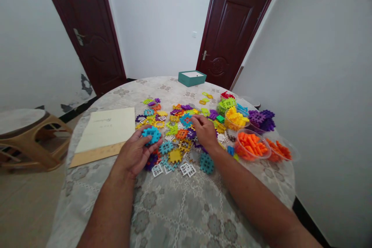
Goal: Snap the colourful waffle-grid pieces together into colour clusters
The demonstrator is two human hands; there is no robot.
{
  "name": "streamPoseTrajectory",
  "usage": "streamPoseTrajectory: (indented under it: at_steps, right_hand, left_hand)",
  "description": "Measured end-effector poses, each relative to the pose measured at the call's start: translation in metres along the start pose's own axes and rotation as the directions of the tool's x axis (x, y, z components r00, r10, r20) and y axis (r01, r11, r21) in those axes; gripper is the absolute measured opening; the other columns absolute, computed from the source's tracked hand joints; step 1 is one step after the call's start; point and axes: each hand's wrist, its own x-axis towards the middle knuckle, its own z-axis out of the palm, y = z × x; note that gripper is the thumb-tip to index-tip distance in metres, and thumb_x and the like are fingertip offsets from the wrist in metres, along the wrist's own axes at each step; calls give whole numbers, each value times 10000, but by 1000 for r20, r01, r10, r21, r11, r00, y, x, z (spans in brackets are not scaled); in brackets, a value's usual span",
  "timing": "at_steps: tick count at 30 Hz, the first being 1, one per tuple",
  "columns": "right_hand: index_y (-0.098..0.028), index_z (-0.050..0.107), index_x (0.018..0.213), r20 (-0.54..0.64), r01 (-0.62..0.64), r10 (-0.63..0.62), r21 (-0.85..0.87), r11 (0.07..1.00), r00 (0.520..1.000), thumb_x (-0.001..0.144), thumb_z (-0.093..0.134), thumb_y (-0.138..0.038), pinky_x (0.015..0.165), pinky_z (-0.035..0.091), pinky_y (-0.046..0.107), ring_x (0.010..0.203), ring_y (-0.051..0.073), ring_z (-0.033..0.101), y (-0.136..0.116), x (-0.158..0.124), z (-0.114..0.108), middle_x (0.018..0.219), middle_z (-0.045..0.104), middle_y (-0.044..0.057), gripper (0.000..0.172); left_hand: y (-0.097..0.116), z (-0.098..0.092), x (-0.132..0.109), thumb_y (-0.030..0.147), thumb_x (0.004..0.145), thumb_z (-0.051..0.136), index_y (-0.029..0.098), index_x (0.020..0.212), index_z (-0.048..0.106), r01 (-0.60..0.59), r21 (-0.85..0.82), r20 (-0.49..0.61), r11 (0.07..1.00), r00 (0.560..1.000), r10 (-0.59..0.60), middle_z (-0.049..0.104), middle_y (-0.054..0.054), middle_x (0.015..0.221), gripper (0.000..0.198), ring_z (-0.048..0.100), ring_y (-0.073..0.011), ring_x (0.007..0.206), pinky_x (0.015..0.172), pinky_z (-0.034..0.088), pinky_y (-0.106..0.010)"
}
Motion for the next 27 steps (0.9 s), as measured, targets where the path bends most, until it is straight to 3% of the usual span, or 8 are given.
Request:
streamPoseTrajectory:
  at_steps: [2, 7, 11, 14, 17, 22, 24, 27]
  right_hand:
    - [-211, 775, 1084, 63, 197, -194, -39, 980, 979, 1009, 607, -413, 824, 512, 301, 853, 183, 651, -22, -20, 13, 944, 735, 38, 273]
    - [-241, 744, 1127, 289, 574, -516, -172, 801, 806, 1072, 551, -347, 776, 495, 266, 842, 161, 613, -50, -42, 41, 939, 666, 47, 227]
    - [-251, 729, 1004, 454, 691, -543, -276, 668, 707, 1068, 556, -333, 679, 447, 253, 755, 149, 565, -52, -47, 55, 855, 625, 17, 202]
    - [-248, 717, 997, 521, 715, -532, -248, 654, 667, 1063, 568, -354, 683, 451, 248, 772, 147, 578, -51, -47, 59, 888, 644, 18, 194]
    - [-238, 713, 1089, 497, 679, -516, -228, 698, 698, 1079, 525, -319, 812, 499, 274, 888, 173, 624, -43, -30, 53, 985, 692, 47, 205]
    - [-155, 706, 1237, 384, 399, -203, -549, 735, 901, 1043, 474, -199, 1088, 446, 394, 1168, 264, 617, -2, 43, 31, 1201, 710, 149, 306]
    - [-145, 676, 1333, 414, 297, 33, -703, 646, 910, 1007, 533, -227, 1093, 443, 402, 1211, 295, 617, 18, 70, 26, 1257, 700, 174, 366]
    - [-162, 628, 1421, 416, 216, 295, -821, 528, 860, 1000, 557, -320, 1069, 464, 424, 1238, 337, 631, 43, 95, 24, 1320, 687, 199, 455]
  left_hand:
    - [-1, 1, 0, 15, 810, 656, 155, 1177, 696, 2, 1, -4, 1000, 1000, -2, 739, -102, 1054, 395, 746, -219, 941, 879, 673, -452]
    - [0, 2, 3, 128, 914, 627, 127, 1101, 701, 36, -69, 12, 997, 999, -35, 745, -131, 1109, 201, 732, -222, 944, 797, 679, -420]
    - [0, 2, 4, 123, 898, 655, 126, 1034, 698, 46, -77, 45, 996, 998, -43, 742, -104, 1037, 143, 708, -174, 834, 684, 656, -305]
    - [-1, 1, 4, 61, 834, 680, 133, 1035, 691, 30, -64, 86, 998, 996, -24, 739, -96, 1019, 214, 708, -174, 824, 685, 650, -293]
    - [-2, 0, 2, 45, 836, 665, 133, 1043, 685, 2, -68, 47, 998, 999, 1, 741, -113, 1062, 226, 723, -200, 894, 747, 670, -352]
    - [-3, -1, 0, 34, 847, 659, 142, 1012, 657, 5, -95, 6, 995, 1000, -5, 728, -96, 1030, 197, 719, -214, 933, 879, 666, -514]
    - [-3, -2, 0, 38, 847, 667, 154, 989, 645, 13, -99, -1, 995, 1000, -13, 716, -75, 984, 185, 711, -199, 896, 887, 663, -530]
    - [-3, -2, 0, 43, 842, 678, 162, 965, 638, 12, -94, -15, 996, 1000, -14, 705, -66, 964, 176, 697, -184, 867, 882, 669, -519]
